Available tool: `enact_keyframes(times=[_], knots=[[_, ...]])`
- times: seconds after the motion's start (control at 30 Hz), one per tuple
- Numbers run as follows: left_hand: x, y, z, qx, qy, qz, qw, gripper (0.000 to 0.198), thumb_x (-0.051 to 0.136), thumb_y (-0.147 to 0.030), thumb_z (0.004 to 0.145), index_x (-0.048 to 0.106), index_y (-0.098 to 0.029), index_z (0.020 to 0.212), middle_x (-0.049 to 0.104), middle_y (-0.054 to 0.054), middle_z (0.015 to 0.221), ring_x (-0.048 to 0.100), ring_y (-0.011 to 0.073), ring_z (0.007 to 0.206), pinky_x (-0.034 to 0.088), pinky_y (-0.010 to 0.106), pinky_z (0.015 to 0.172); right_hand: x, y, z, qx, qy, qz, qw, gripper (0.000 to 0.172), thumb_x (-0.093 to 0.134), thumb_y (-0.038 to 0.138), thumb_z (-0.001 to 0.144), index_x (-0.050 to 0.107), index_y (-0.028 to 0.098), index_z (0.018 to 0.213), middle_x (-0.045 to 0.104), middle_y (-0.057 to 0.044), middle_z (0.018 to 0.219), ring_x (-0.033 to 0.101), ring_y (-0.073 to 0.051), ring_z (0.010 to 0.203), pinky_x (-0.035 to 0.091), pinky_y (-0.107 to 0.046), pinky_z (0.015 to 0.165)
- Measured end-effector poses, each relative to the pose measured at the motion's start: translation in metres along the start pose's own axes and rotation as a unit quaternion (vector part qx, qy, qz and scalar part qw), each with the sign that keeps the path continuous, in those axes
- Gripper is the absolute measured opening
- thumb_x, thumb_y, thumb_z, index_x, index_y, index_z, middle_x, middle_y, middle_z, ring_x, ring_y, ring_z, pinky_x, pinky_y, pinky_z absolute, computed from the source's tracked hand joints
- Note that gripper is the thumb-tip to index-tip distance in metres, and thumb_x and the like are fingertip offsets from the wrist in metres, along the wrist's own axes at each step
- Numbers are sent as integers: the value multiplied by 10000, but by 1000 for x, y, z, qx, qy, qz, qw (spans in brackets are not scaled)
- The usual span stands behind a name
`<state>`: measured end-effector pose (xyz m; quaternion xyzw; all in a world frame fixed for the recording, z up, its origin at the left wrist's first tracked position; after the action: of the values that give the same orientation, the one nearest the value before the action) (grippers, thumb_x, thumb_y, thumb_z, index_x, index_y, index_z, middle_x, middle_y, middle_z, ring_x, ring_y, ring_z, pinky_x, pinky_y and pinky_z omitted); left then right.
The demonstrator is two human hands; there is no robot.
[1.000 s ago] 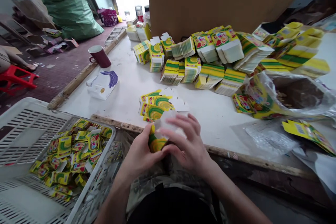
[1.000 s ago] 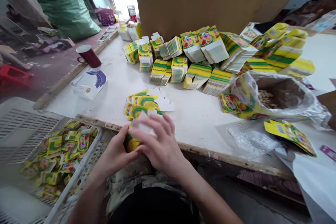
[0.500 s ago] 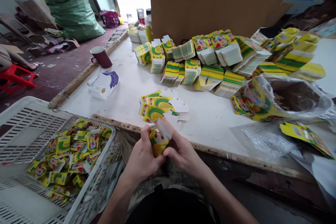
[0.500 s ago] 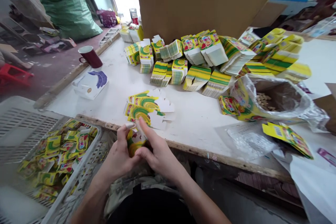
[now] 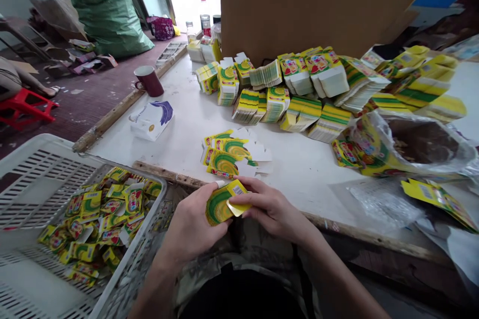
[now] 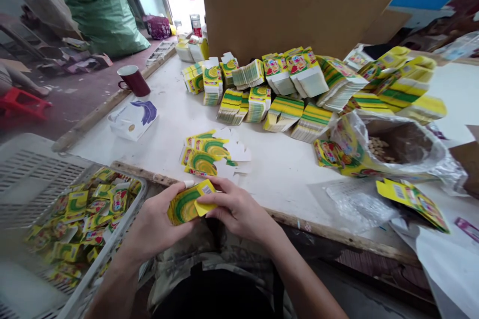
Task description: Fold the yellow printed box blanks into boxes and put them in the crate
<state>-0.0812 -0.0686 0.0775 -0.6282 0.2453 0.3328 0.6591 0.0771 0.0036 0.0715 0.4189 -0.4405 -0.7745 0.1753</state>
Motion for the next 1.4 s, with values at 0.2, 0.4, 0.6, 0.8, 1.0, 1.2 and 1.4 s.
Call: enact_keyframes(times=[0.2, 0.4, 0.6, 0.8, 1.0, 1.2, 1.4], knots=[[6, -3, 3, 28, 18, 1, 999, 474, 703, -209, 677, 557, -191, 1127, 707, 56, 990, 685, 226, 873, 553, 323, 758, -12, 3, 6, 18, 75, -2, 997, 277, 629, 145, 868, 709, 212, 1125, 527, -146, 1370, 515, -257, 1274, 443, -410, 1047], [5, 4, 3, 31, -11, 31, 999, 468, 679, -188, 675, 576, -168, 1132, 713, 89, 1013, 690, 260, 907, 564, 366, 787, 6, -10, 6, 30, 13, 8, 999, 307, 612, 102, 860, 699, 244, 1119, 492, -127, 1409, 510, -258, 1279, 442, -438, 1046], [3, 12, 2, 1, -48, 9, 999, 536, 713, -255, 697, 560, -149, 1200, 695, 120, 1093, 678, 280, 980, 560, 401, 857, 18, -12, 16, 128, -67, 154, 977, 620, 717, 143, 779, 445, 231, 1329, 589, -106, 1272, 619, -215, 1114, 525, -374, 937], [-46, 61, -16, -105, -337, -303, 885, 485, 746, -358, 703, 591, -238, 1147, 694, 25, 1082, 673, 233, 996, 517, 403, 965, -19, -47, 41, 176, -151, -132, 964, 347, 753, 257, 775, 604, 189, 1081, 665, -88, 1055, 634, -217, 959, 522, -364, 857], [-56, 111, -35, -247, -439, -553, 664, 488, 355, -675, 847, 569, -251, 730, 656, 66, 965, 574, 252, 1213, 363, 467, 1132, -20, -76, 50, 219, -192, -264, 920, 126, 736, 169, 759, 634, 182, 832, 632, -121, 937, 566, -288, 906, 456, -425, 822], [-4, 72, -10, -197, -430, -557, 683, 361, 657, -521, 773, 592, -239, 990, 607, 80, 1200, 553, 233, 1207, 374, 457, 1114, -28, -62, 43, 208, -214, -252, 920, 116, 643, 189, 828, 542, 206, 773, 603, -36, 809, 537, -203, 778, 428, -313, 720], [40, 20, 20, -79, -226, -622, 746, 712, 765, -595, 636, 565, -244, 1222, 579, 114, 1299, 518, 297, 1255, 467, 410, 1012, -21, -36, 42, 186, -69, 43, 979, 196, 655, 267, 823, 495, 209, 726, 468, 59, 617, 444, -114, 558, 374, -225, 510]])
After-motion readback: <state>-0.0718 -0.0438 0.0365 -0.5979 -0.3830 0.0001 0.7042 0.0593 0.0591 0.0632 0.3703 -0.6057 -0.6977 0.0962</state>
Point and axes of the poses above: each hand's wrist, its own z-axis towards the middle knuckle, its own x-axis out of the palm, y = z × x, the point moved 5 cm from there along z, towards the middle knuckle
